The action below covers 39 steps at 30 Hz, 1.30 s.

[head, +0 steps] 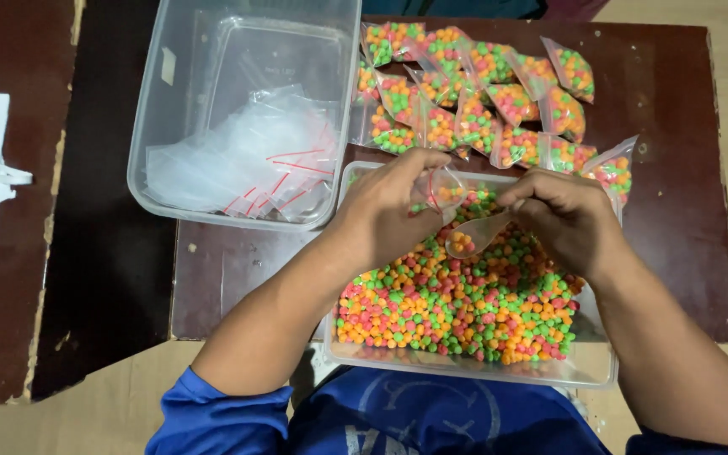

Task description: Packaging small colorful candies into individual plastic zip-lock bags using a spoon.

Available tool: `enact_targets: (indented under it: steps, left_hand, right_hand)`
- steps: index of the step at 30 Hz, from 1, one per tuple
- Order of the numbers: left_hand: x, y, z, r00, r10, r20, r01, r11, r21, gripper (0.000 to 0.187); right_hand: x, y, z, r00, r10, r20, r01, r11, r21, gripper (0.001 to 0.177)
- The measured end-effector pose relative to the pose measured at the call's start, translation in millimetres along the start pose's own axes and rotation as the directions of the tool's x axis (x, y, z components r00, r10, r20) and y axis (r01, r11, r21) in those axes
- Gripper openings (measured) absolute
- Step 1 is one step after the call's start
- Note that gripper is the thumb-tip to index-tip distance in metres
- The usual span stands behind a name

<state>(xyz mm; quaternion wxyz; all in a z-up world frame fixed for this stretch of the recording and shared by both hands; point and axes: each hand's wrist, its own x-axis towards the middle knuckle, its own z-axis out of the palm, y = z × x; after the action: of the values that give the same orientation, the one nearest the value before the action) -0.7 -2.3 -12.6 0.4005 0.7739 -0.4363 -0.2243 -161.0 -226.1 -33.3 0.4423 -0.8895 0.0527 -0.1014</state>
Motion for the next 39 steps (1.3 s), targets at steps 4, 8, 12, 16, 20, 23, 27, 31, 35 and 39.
enact_targets:
  steps: [4,8,12,16,20,23,27,31,35,39]
  left_hand:
    - [-0.1,1.9,-0.4,0.998,-0.058,0.018,0.058,0.998,0.0,0.056]
    - [0.2,8.1,-4.2,0.992,-0.091,0.084,0.09,0.996,0.016,0.06]
    - [0.6,20.6,-10.2,0.956,-0.195,0.217,0.173,0.978,0.117,0.059]
    - [1.6,11.3,-1.5,0.981,-0.046,0.189,0.046,0.999,0.007,0.047]
    - [1.5,12.9,-2.9,0.97,-0.073,0.233,0.052,0.994,0.098,0.034]
    - [1.0,8.9,-1.4,0.979,-0.03,0.201,0.017,0.997,0.069,0.039]
    - [2.2,2.2,2.2,0.986,0.024,0.168,-0.032,0.999,0.042,0.053]
    - [1.0,0.3,3.6,0.99,0.081,0.115,-0.083,0.996,0.014,0.048]
    - [-1.7,1.8,0.4,0.997,0.01,0.076,-0.007,0.999,-0.032,0.058]
    - [-2.9,-2.0,5.6,0.999,0.001,-0.041,-0.005,0.996,-0.084,0.049]
  right_hand:
    - [-6.0,8.4,0.4,0.995,0.074,-0.068,-0.065,0.989,0.129,0.013]
    - [-9.6,8.8,0.9,0.959,0.132,-0.249,-0.043,0.941,0.336,0.014]
    - [-11.1,-1.4,6.2,0.892,0.126,-0.434,0.036,0.937,0.347,0.014]
    - [-10.8,-25.8,6.0,0.91,-0.164,-0.38,0.095,0.976,-0.195,0.019]
    - [-10.3,-26.7,8.9,0.876,-0.416,-0.244,0.349,0.895,-0.277,0.022]
    - [-7.5,-32.3,8.4,0.846,-0.473,-0.246,0.405,0.87,-0.281,0.016]
    - [-10.6,-31.0,1.8,0.813,-0.457,-0.36,0.389,0.887,-0.247,0.026]
    - [-12.9,-18.9,0.5,0.78,-0.431,-0.453,0.328,0.899,-0.291,0.013]
    - [-14.2,-17.5,1.1,0.773,-0.309,-0.554,0.204,0.948,-0.244,0.016]
    - [-8.5,-22.8,-1.6,0.74,-0.398,-0.542,0.248,0.911,-0.33,0.019]
